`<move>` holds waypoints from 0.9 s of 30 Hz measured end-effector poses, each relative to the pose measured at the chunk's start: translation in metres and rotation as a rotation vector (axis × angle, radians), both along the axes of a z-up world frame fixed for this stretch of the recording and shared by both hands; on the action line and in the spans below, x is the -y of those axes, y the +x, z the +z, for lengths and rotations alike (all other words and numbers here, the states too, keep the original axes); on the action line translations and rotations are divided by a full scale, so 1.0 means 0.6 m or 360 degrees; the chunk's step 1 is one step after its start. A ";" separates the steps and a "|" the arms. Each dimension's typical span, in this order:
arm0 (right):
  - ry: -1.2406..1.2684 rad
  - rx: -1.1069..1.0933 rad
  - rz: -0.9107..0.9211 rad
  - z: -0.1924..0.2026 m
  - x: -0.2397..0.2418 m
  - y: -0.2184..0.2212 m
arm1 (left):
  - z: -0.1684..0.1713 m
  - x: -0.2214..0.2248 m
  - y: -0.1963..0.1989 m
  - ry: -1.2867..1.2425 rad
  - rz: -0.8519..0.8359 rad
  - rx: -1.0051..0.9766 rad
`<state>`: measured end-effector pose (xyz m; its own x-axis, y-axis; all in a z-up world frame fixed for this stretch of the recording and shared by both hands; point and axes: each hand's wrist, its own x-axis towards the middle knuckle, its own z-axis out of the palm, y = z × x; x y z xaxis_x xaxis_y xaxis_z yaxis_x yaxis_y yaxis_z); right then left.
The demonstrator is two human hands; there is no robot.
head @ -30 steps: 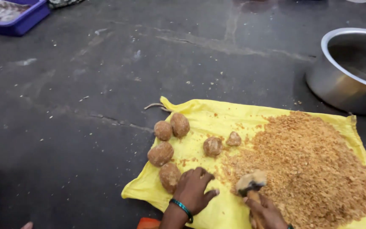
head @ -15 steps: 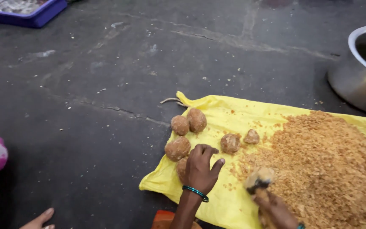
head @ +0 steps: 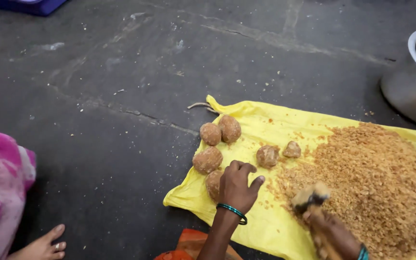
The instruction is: The person sits on the floor beside a yellow cloth holding a pile of crumbled jaggery and several solid jaggery blocks. They hold each block steady with one hand and strike it with a wooden mallet, breaking it into crumbs that join the pile, then move to the next block.
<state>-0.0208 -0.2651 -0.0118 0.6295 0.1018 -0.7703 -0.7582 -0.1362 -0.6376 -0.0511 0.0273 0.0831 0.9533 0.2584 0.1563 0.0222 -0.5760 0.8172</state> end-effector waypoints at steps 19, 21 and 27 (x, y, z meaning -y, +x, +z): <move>0.0194 0.0054 0.0041 0.093 0.010 0.086 | -0.032 0.001 -0.003 0.0046 -0.0022 -0.0274; 0.0122 0.0176 0.0053 0.133 0.028 0.082 | -0.024 0.002 -0.006 0.0029 0.0013 -0.0235; 0.0339 0.0042 -0.0168 0.085 0.042 0.054 | -0.009 0.041 0.016 -0.0006 -0.0116 -0.0210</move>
